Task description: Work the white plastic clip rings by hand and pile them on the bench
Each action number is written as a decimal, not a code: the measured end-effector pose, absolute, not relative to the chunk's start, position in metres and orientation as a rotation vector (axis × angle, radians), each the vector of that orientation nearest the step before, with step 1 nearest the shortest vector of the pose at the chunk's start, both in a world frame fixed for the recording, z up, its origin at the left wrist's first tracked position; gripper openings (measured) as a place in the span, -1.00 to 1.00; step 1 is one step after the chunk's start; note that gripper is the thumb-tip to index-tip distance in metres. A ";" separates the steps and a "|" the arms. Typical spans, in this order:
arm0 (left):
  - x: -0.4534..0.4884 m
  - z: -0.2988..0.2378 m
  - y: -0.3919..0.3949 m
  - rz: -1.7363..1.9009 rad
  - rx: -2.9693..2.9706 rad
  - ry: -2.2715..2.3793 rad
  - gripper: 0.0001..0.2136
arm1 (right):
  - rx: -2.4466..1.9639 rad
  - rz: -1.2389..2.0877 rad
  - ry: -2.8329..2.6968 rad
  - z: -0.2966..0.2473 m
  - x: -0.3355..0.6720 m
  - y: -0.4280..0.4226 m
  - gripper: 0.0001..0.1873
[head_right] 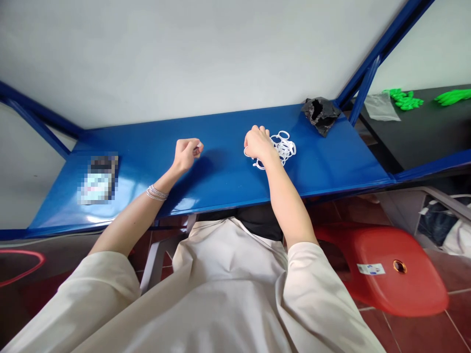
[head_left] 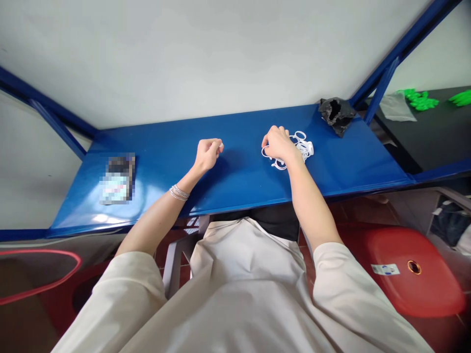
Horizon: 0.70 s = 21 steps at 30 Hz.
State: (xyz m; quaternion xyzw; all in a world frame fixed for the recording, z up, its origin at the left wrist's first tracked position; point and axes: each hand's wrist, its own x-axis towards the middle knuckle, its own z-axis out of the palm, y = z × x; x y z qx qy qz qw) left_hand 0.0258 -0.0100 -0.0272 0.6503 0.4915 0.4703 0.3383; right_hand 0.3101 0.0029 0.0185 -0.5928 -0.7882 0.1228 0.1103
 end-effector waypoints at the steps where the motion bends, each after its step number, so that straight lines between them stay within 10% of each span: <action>1: 0.026 -0.026 -0.011 1.205 1.657 1.265 -0.61 | -1.744 0.364 -2.319 0.021 0.310 0.002 -0.78; 21: -0.002 -0.043 0.020 1.173 2.064 1.720 -0.81 | -1.395 0.479 -2.158 0.023 0.289 -0.002 -0.87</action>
